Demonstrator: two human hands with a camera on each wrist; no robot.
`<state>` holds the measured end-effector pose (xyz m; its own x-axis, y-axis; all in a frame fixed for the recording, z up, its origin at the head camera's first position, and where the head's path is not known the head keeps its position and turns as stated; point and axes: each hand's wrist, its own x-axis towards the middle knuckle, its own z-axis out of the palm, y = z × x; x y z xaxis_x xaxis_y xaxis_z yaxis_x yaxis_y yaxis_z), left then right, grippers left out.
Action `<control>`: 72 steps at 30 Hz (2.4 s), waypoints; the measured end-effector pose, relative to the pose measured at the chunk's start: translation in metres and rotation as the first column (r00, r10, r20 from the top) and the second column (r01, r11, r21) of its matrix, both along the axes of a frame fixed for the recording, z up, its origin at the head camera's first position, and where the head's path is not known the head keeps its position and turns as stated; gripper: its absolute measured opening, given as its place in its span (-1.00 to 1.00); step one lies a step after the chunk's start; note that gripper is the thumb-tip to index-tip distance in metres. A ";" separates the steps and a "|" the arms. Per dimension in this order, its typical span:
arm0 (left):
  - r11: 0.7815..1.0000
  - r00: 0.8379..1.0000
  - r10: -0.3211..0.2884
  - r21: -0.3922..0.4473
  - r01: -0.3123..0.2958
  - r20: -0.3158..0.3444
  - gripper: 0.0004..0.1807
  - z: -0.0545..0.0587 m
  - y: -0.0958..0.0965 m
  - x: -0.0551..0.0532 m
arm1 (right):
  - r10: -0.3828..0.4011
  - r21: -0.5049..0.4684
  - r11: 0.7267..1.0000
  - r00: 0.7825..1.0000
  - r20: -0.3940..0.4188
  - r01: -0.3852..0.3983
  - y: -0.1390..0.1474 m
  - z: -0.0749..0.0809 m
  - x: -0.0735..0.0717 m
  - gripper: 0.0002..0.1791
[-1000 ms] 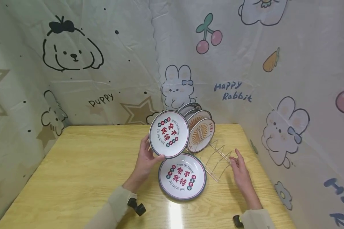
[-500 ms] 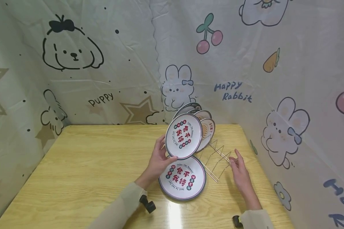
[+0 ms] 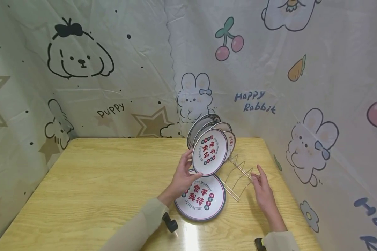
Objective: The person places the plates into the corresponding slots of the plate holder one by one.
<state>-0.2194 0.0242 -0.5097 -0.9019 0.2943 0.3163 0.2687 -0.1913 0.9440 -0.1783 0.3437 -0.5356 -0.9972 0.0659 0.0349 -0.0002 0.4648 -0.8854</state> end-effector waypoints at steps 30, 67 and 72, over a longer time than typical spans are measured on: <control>0.978 0.994 0.081 -0.185 -0.093 -0.070 -0.04 -0.016 0.027 -0.009 | 0.012 -0.005 1.000 1.000 -0.003 -0.012 -0.003 0.002 0.003 -0.29; 0.941 0.975 0.207 -0.255 -0.221 -0.079 -0.33 -0.024 0.061 -0.015 | 0.007 0.035 0.999 1.000 0.000 -0.007 -0.004 0.004 0.004 -0.28; 0.935 0.973 0.218 -0.269 -0.231 -0.077 -0.35 -0.024 0.063 -0.015 | 0.008 0.039 0.999 1.000 -0.001 -0.008 -0.005 0.004 0.005 -0.28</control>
